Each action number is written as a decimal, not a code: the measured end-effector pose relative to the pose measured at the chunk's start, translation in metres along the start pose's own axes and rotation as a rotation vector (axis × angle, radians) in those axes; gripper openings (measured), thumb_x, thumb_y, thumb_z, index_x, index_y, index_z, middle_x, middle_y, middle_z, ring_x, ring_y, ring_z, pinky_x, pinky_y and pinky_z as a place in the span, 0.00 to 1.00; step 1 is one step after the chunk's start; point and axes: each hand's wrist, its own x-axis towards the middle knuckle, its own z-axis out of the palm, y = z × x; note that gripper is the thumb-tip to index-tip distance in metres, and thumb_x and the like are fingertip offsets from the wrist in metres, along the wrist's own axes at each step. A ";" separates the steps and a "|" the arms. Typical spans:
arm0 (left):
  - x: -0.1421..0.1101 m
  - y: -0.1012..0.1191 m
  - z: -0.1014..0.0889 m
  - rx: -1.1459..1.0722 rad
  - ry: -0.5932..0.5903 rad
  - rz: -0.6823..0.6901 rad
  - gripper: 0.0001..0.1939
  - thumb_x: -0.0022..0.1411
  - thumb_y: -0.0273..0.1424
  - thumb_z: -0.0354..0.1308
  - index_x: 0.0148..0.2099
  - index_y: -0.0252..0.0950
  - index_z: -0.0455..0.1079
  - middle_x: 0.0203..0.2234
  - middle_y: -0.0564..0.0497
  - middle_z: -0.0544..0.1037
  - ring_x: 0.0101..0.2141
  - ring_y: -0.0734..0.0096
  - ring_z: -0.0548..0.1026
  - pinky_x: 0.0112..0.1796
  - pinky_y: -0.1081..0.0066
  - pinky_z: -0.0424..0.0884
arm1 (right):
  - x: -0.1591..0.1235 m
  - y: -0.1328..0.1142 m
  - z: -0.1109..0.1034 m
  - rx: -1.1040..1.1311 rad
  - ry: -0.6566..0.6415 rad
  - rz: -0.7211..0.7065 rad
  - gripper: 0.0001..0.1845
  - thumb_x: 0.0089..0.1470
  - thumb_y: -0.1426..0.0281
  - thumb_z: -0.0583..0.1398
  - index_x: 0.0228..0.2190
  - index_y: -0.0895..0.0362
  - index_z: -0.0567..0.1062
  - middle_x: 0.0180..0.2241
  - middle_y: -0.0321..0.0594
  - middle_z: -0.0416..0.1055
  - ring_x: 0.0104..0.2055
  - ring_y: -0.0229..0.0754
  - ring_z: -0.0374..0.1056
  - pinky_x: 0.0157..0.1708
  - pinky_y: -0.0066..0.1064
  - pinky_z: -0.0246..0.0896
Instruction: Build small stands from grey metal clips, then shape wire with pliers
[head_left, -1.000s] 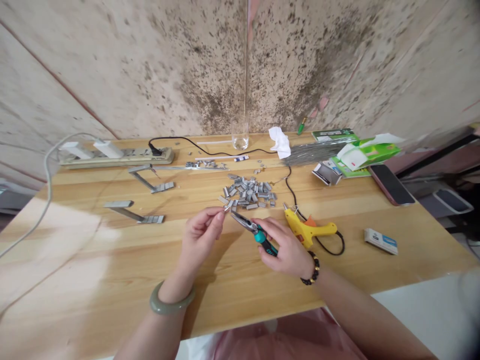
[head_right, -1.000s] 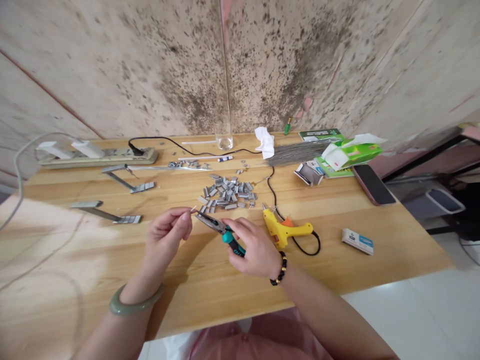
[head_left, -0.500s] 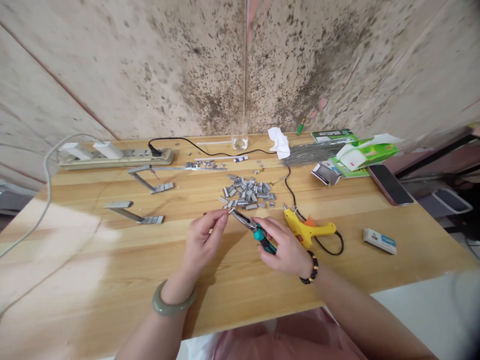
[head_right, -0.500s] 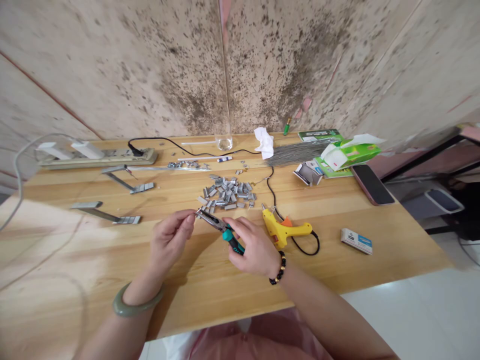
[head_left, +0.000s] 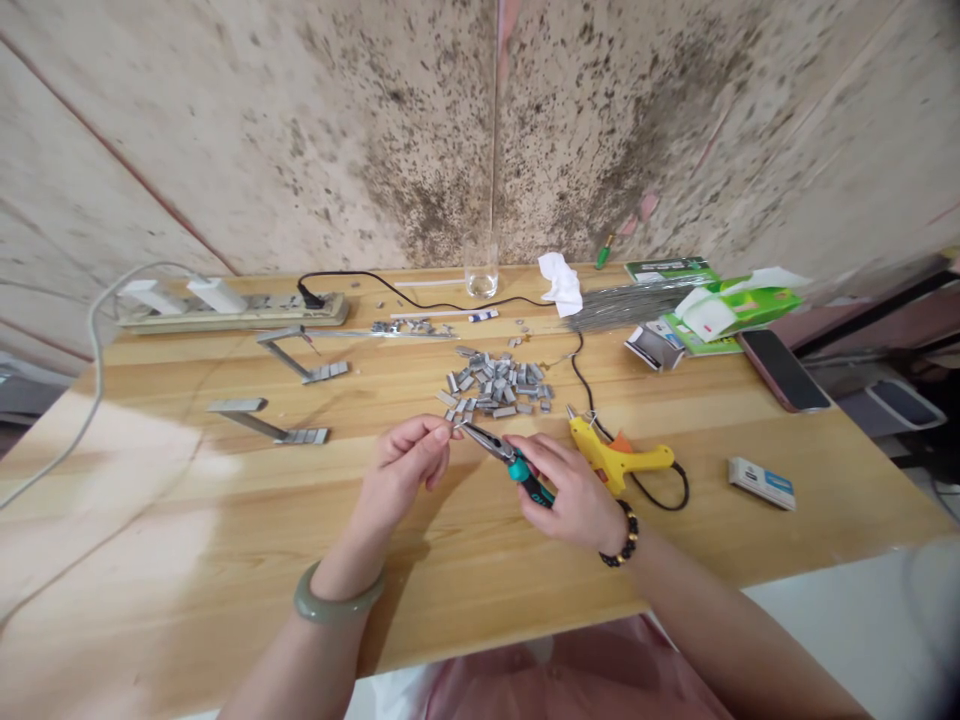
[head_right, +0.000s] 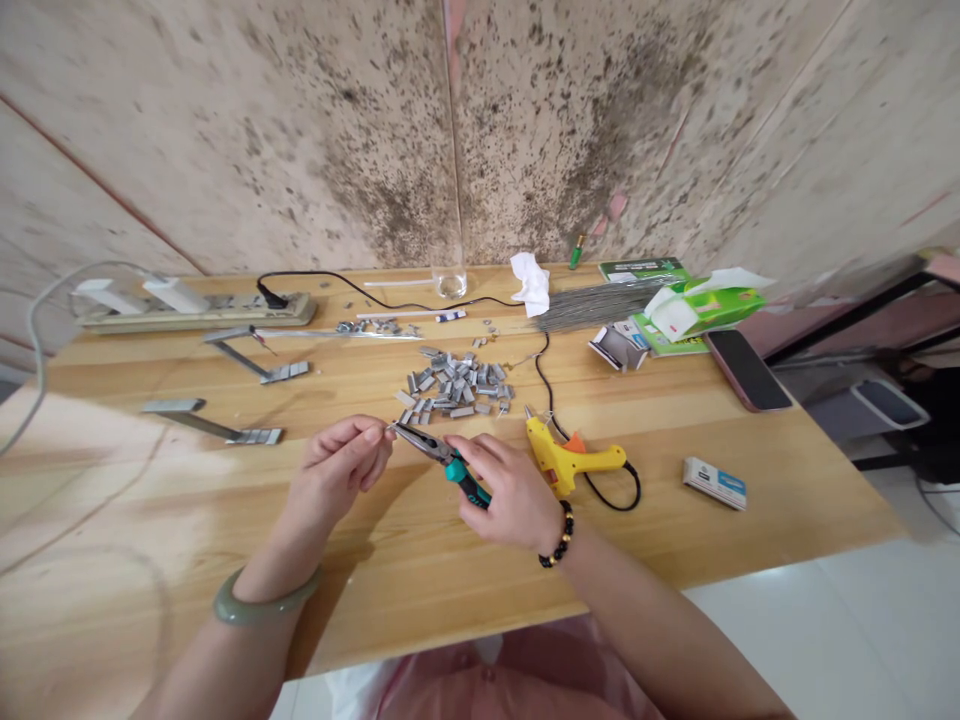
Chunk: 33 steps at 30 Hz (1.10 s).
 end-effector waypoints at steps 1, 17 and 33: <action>0.000 0.000 0.000 -0.009 -0.001 -0.008 0.10 0.61 0.35 0.57 0.32 0.34 0.73 0.09 0.61 0.55 0.12 0.82 0.54 0.16 0.78 0.51 | 0.000 0.000 0.000 -0.005 -0.004 0.005 0.32 0.47 0.78 0.57 0.56 0.56 0.62 0.45 0.46 0.69 0.46 0.47 0.66 0.47 0.38 0.63; 0.000 -0.007 0.004 0.690 0.109 0.324 0.09 0.62 0.30 0.55 0.45 0.36 0.71 0.22 0.55 0.72 0.23 0.76 0.69 0.27 0.74 0.66 | -0.002 0.003 0.002 0.146 0.042 0.099 0.30 0.50 0.78 0.57 0.55 0.55 0.63 0.47 0.44 0.70 0.50 0.46 0.67 0.51 0.37 0.62; 0.001 -0.001 0.006 0.989 0.204 0.526 0.08 0.62 0.29 0.54 0.40 0.38 0.74 0.25 0.50 0.75 0.26 0.70 0.71 0.31 0.70 0.65 | 0.000 0.002 0.001 0.099 0.016 0.104 0.31 0.48 0.78 0.57 0.55 0.56 0.62 0.47 0.45 0.69 0.49 0.47 0.66 0.51 0.40 0.61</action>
